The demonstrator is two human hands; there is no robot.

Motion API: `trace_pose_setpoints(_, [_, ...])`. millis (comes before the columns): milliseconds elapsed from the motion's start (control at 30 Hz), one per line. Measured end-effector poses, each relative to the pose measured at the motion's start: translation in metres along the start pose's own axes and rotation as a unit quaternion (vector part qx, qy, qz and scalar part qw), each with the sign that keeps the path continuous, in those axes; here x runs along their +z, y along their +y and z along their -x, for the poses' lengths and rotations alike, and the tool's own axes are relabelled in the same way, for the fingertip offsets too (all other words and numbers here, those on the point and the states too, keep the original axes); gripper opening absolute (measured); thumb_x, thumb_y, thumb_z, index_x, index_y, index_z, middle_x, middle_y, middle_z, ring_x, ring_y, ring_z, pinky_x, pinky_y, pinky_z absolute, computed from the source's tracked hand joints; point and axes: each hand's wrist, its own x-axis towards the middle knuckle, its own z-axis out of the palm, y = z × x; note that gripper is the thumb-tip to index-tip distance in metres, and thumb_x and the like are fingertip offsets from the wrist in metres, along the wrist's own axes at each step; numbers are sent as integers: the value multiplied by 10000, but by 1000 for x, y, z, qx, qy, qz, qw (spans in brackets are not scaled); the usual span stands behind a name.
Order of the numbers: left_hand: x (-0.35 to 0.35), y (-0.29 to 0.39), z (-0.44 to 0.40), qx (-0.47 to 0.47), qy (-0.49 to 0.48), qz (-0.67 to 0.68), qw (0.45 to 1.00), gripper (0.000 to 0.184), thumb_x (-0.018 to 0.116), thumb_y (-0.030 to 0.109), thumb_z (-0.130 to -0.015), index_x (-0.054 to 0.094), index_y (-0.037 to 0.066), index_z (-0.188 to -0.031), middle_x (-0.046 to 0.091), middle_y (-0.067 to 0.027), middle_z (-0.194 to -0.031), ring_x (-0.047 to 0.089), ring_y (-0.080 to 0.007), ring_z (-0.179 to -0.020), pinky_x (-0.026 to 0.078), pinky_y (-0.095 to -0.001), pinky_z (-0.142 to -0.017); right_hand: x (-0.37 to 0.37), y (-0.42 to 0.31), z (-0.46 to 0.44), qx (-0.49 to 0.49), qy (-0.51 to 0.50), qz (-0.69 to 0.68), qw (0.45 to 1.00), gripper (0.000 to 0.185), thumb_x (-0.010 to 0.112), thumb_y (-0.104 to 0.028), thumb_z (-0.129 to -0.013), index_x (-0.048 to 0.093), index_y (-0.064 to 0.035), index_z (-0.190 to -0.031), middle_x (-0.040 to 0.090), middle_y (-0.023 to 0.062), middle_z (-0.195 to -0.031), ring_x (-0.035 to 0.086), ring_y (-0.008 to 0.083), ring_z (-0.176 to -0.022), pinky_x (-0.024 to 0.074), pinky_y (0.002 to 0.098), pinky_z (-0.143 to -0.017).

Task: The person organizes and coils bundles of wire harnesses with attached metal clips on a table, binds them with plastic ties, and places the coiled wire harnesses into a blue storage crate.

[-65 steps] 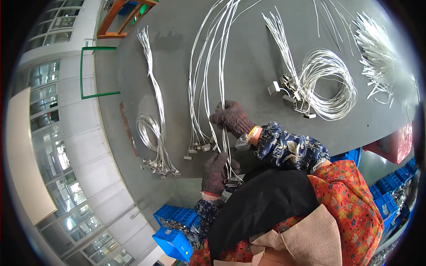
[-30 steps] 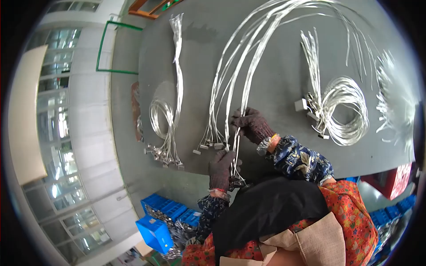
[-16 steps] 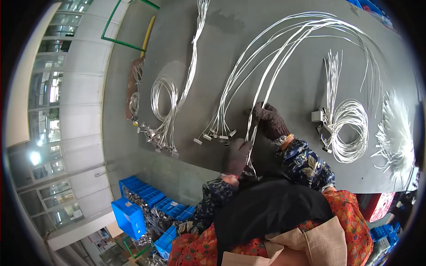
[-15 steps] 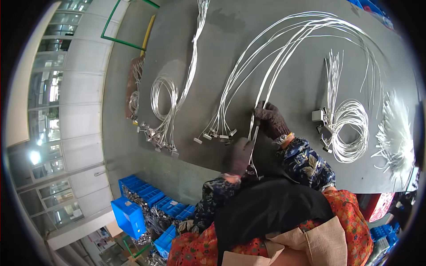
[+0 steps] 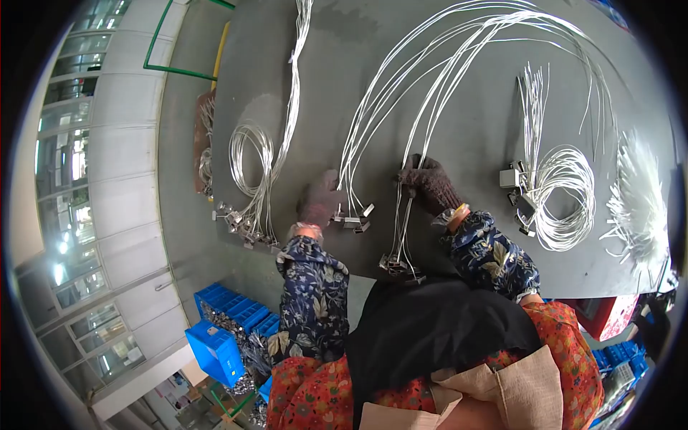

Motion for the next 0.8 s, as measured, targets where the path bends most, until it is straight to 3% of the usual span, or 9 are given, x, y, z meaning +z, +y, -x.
trace_pose_setpoints(33, [-7,5,2,-21,-70,32,997,535,681,224,-791,567,72,-1291,688,-98,-1116,655,-194,-956,506,-345,-842,1,-2,0,2,-2,-1,1000,87,656,-14,-791,569,-21,-789,570,69,-665,532,149,-558,455,275,-558])
trace_pose_setpoints(67, [-14,14,11,28,-78,180,980,538,687,92,-775,548,-13,-1284,679,-102,-1082,641,-155,-906,508,-292,-807,1,-4,0,6,-15,13,1000,88,656,-13,-790,568,-18,-788,570,72,-665,535,153,-561,462,273,-567])
trace_pose_setpoints(133, [-27,15,14,11,-93,222,971,535,677,26,-764,538,-43,-1276,674,-108,-1072,640,-159,-901,509,-281,-799,0,-4,1,11,-27,25,999,90,656,-13,-789,566,-15,-787,570,75,-664,538,157,-565,470,272,-576])
trace_pose_setpoints(167, [-35,15,15,-3,-109,265,958,534,667,-40,-754,528,-72,-1269,669,-114,-1063,640,-163,-896,510,-269,-791,-2,-3,-1,8,-28,27,999,85,647,5,-794,572,-5,-833,613,99,-714,559,162,-555,458,260,-524])
trace_pose_setpoints(200, [-42,14,17,-16,-90,225,970,564,664,-80,-752,509,-65,-1294,651,-103,-1095,627,-166,-945,516,-267,-799,-4,0,-1,6,-27,28,999,103,638,23,-799,577,5,-880,656,124,-764,580,166,-546,447,247,-472])
trace_pose_setpoints(300, [-53,14,21,-6,-96,321,942,552,682,-85,-755,519,-53,-1281,629,-100,-1140,611,-164,-987,521,-269,-814,-7,6,-5,-13,-44,2,999,111,648,24,-795,582,4,-882,656,120,-763,578,157,-545,440,242,-472])
trace_pose_setpoints(400, [-57,17,20,-4,-123,335,934,546,712,-76,-743,531,-39,-1257,609,-94,-1187,604,-166,-1018,522,-273,-830,-6,4,-4,-4,-41,8,999,111,658,15,-800,581,4,-879,655,117,-762,583,155,-550,438,243,-472])
trace_pose_setpoints(600, [-51,33,20,-56,-38,289,955,512,697,-65,-745,558,-19,-1236,639,-84,-1143,617,-164,-1006,512,-280,-851,-6,2,-2,6,-54,6,999,109,665,10,-819,581,2,-887,648,114,-756,599,164,-564,438,245,-474])
trace_pose_setpoints(800, [-51,19,11,-55,-69,288,953,588,735,-2,-763,504,-24,-1304,614,-110,-1193,614,-185,-1062,482,-304,-927,-7,3,-5,7,-35,0,999,109,649,29,-816,577,-4,-891,648,119,-758,603,174,-573,444,252,-478])
